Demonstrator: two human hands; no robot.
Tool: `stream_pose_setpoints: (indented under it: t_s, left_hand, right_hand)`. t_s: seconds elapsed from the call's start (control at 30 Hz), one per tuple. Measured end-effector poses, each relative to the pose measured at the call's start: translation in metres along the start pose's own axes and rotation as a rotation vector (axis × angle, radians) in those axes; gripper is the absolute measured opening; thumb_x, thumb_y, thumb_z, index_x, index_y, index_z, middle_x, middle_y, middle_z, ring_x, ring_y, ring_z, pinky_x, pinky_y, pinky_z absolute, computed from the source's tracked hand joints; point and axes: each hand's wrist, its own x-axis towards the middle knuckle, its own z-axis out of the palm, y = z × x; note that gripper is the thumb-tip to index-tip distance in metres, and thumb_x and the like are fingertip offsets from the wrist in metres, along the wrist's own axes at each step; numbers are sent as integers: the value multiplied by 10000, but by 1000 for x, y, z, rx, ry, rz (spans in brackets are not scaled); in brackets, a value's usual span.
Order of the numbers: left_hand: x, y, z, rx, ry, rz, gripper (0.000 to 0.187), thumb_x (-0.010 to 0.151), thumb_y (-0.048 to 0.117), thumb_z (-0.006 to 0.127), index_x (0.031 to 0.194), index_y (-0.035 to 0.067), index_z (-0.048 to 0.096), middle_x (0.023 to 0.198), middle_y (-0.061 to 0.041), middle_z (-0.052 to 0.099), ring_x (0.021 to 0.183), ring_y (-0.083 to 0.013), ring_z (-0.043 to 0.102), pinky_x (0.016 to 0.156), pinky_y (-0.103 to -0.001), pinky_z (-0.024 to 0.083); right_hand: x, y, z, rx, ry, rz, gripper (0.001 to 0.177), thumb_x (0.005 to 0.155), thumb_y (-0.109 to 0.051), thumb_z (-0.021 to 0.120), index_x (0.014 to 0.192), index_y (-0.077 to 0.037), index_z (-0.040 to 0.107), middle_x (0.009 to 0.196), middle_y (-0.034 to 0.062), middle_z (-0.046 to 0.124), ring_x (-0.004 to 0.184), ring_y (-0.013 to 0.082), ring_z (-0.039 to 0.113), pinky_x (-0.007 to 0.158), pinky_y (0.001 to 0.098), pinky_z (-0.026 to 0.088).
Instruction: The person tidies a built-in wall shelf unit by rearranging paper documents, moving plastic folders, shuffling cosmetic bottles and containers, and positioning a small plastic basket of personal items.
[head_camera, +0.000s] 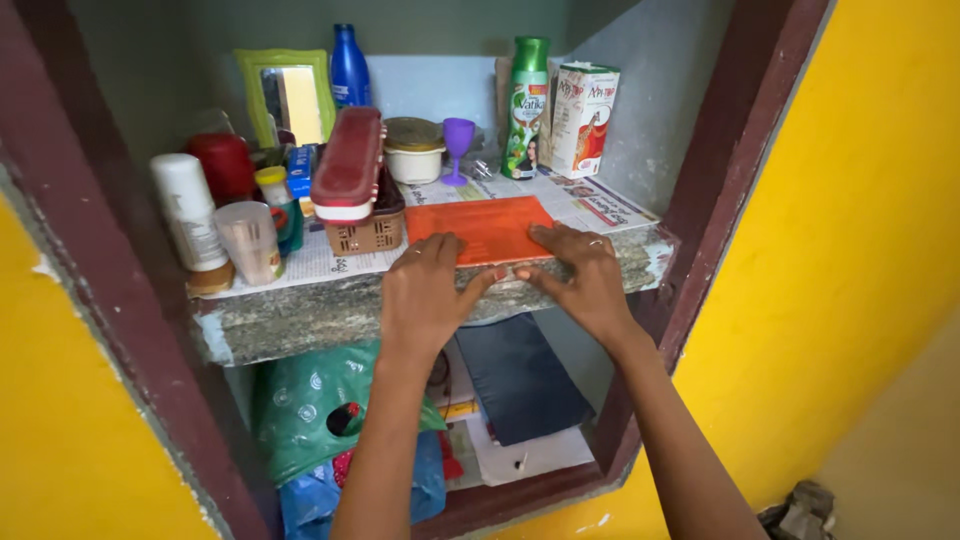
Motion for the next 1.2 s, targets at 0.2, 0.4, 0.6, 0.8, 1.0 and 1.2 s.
stream_pose_setpoints:
  t_s: [0.2, 0.4, 0.6, 0.8, 1.0, 1.2]
  left_hand:
    - [-5, -5, 1, 68, 98, 133, 642, 843, 545, 702, 1128, -29, 670, 1146, -225, 677, 1127, -431, 632, 978, -511, 498]
    - [-6, -8, 9, 156, -1, 50, 768, 834, 631, 711, 1229, -26, 659, 1296, -312, 600, 1197, -513, 547, 1022, -520, 461]
    - [-7, -12, -14, -150, -92, 62, 580, 749, 325, 824, 1213, 9, 678, 1288, -187, 675, 1215, -390, 618, 1008, -477, 494]
    - [-4, -5, -23, -266, -113, 9, 516, 700, 210, 866, 1170, 60, 716, 1255, -144, 702, 1167, -365, 636, 980, -452, 502]
    - [-5, -10, -16, -231, -40, 126, 471, 767, 241, 867, 1160, 30, 717, 1250, -184, 695, 1246, -392, 621, 1038, -458, 480]
    - [-6, -9, -3, -49, -27, 133, 489, 820, 325, 829, 1173, 5, 715, 1272, -201, 667, 1213, -391, 580, 1031, -492, 458]
  right_hand:
    - [-1, 4, -6, 56, -96, 67, 570, 892, -478, 719, 1319, -102, 679, 1358, 135, 679, 1286, 303, 613, 1117, 454, 405]
    - [-6, 8, 3, -154, -120, 13, 636, 975, -530, 589, 1437, -93, 590, 1479, 186, 551, 1364, 376, 516, 1128, 598, 330]
    - [1, 0, -17, 58, -147, 79, 525, 855, -412, 748, 1296, -130, 708, 1435, 138, 636, 1327, 337, 583, 1133, 469, 375]
    - [0, 12, -24, 478, -116, 190, 284, 888, -119, 755, 1166, -59, 767, 1263, 106, 755, 1221, 210, 689, 1063, 326, 495]
    - [-5, 21, -10, 598, -7, 319, 183, 899, -71, 733, 1075, -64, 784, 1131, 64, 791, 1103, 150, 730, 1015, 293, 544]
    - [-10, 17, -11, 372, 94, 132, 205, 926, -109, 778, 1127, -71, 791, 1149, 121, 794, 1042, 203, 717, 953, 340, 541]
